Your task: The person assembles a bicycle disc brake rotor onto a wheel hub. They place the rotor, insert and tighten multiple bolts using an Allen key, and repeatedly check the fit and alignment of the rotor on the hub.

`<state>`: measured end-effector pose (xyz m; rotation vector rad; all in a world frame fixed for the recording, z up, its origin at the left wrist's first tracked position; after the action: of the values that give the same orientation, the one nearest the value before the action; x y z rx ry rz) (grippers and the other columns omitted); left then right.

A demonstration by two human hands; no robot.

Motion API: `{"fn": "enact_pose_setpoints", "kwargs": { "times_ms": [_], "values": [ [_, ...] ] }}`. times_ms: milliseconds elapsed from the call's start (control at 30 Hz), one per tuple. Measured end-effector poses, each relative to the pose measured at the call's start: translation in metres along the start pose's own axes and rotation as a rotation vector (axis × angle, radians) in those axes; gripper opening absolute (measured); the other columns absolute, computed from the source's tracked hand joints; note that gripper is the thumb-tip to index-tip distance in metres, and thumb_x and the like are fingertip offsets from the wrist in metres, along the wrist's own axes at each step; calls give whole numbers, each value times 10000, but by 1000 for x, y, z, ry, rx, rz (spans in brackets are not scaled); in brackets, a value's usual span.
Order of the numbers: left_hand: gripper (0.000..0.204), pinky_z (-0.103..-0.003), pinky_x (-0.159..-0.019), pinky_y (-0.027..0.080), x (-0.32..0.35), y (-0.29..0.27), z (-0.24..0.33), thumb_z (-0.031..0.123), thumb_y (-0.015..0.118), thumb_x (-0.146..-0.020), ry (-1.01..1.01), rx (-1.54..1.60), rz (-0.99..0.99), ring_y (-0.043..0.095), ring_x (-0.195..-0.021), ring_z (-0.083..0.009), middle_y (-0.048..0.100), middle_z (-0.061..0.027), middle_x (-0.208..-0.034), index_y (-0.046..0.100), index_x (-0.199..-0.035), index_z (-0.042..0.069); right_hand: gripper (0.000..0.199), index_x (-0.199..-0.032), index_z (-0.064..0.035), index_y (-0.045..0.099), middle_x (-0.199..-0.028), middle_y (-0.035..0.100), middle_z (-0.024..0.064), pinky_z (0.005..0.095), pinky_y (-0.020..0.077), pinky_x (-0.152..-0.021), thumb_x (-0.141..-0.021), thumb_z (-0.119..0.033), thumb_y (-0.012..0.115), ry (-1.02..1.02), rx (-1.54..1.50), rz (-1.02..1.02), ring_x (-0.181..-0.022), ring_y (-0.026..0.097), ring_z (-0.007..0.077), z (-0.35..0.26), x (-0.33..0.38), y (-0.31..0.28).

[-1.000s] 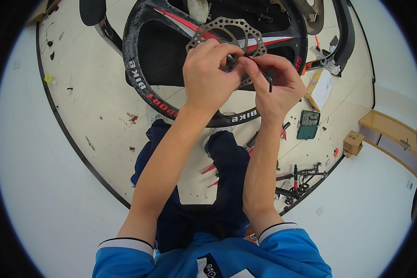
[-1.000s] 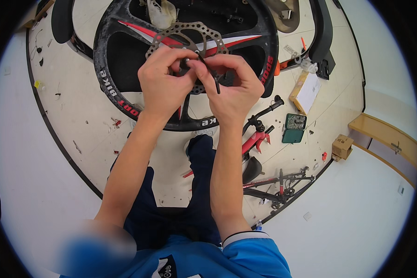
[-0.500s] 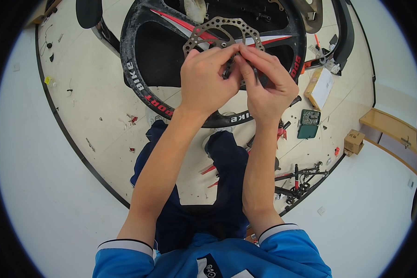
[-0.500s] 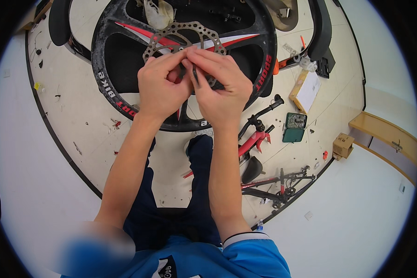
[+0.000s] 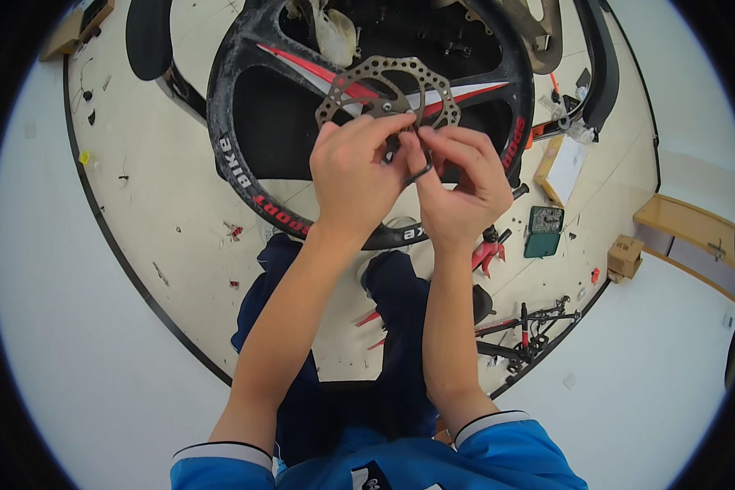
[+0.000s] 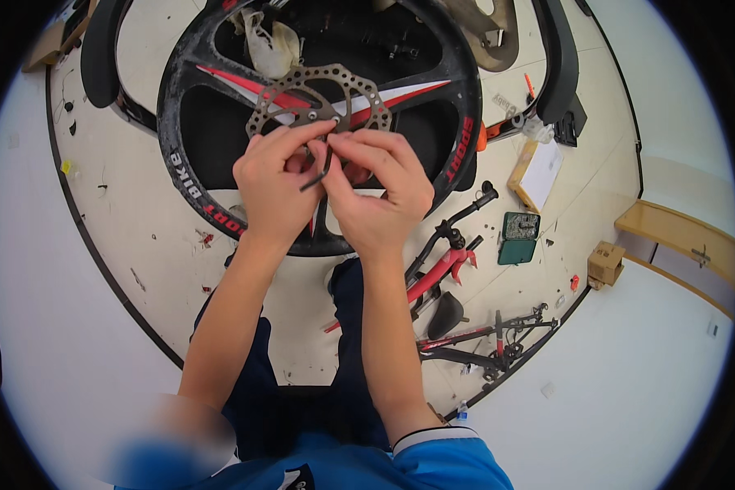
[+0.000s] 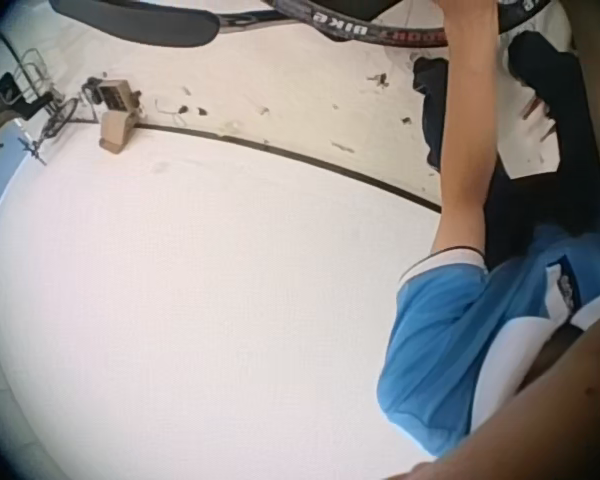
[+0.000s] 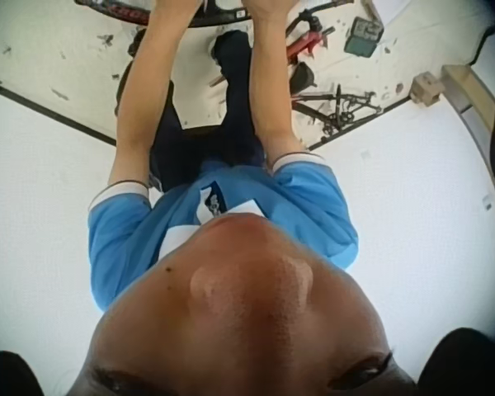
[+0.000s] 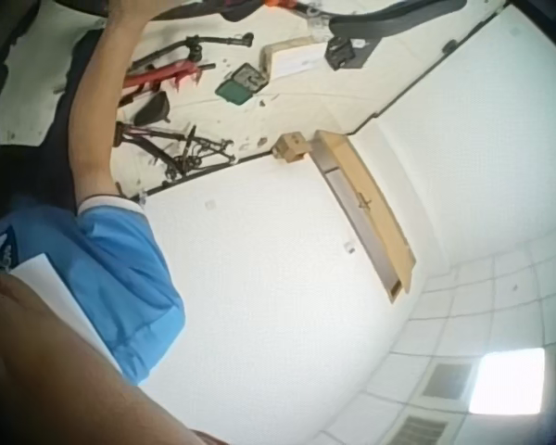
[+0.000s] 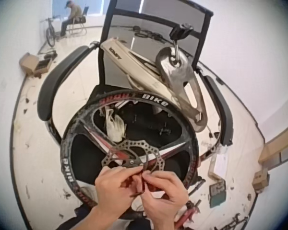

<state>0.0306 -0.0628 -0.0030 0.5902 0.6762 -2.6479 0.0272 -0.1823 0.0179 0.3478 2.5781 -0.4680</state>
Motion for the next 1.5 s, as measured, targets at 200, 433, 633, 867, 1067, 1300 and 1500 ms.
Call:
{"fn": "enact_pose_setpoints", "kwargs": {
  "times_ms": [200,433,633,867,1067,1300,1500],
  "values": [
    [360,-283,-591,318,3,-1,10,80,811,-717,-50,-23,-38,382,-502,-107,409,28,-576,785,-1074,115,192,-924,-16,769,-879,705,70,204,484,-545,-755,28,848,-35,-1,78,-637,620,85,0,-7,-1],
    [264,-269,-537,302,-1,-6,8,45,816,-768,-33,40,-55,364,-514,-97,417,25,-581,785,-1029,78,142,-957,42,693,-878,756,79,200,523,-614,-887,-27,796,359,-195,178,-687,697,86,-6,-11,-9],
    [269,-257,-454,326,-9,-21,3,-7,715,-775,-110,172,-67,437,-493,-110,466,-19,-602,763,-1037,34,115,-945,12,725,-776,718,17,174,456,-553,-911,-75,793,360,-48,-119,-629,628,41,12,-5,-19],
    [445,-294,-498,414,-2,-15,-2,22,705,-766,-156,213,-191,481,-499,-155,494,-30,-600,734,-1209,46,112,-891,6,726,-743,696,-6,181,460,-571,-887,-76,802,338,61,-276,-629,615,33,13,-3,-21],
    [558,-281,-515,434,1,-12,4,69,701,-792,-188,208,-366,502,-488,-137,508,-21,-568,648,-1344,12,116,-866,2,718,-736,699,-4,182,465,-571,-879,-75,803,330,69,-269,-633,629,37,12,-3,-23],
    [527,-323,-526,460,-3,-14,3,100,707,-790,-190,170,-365,526,-482,-195,503,-45,-553,671,-1310,16,123,-842,3,715,-701,684,-6,180,447,-551,-871,-77,804,344,68,-279,-601,598,28,14,-4,-25],
    [509,-230,-480,342,-1,-11,-1,8,699,-818,-184,206,-317,406,-492,-49,490,-1,-582,682,-1324,59,137,-829,2,714,-670,670,-13,177,428,-538,-862,-88,812,353,66,-258,-581,576,19,14,-4,-21]
  ]
}}
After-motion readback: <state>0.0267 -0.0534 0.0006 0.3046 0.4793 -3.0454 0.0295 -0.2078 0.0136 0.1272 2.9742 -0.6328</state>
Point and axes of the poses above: each hand's wrist, its own x-axis away from the middle knuckle, its own y-axis out of the palm, z = x × y, the point moved 1 cm from there along -x, towards the middle knuckle
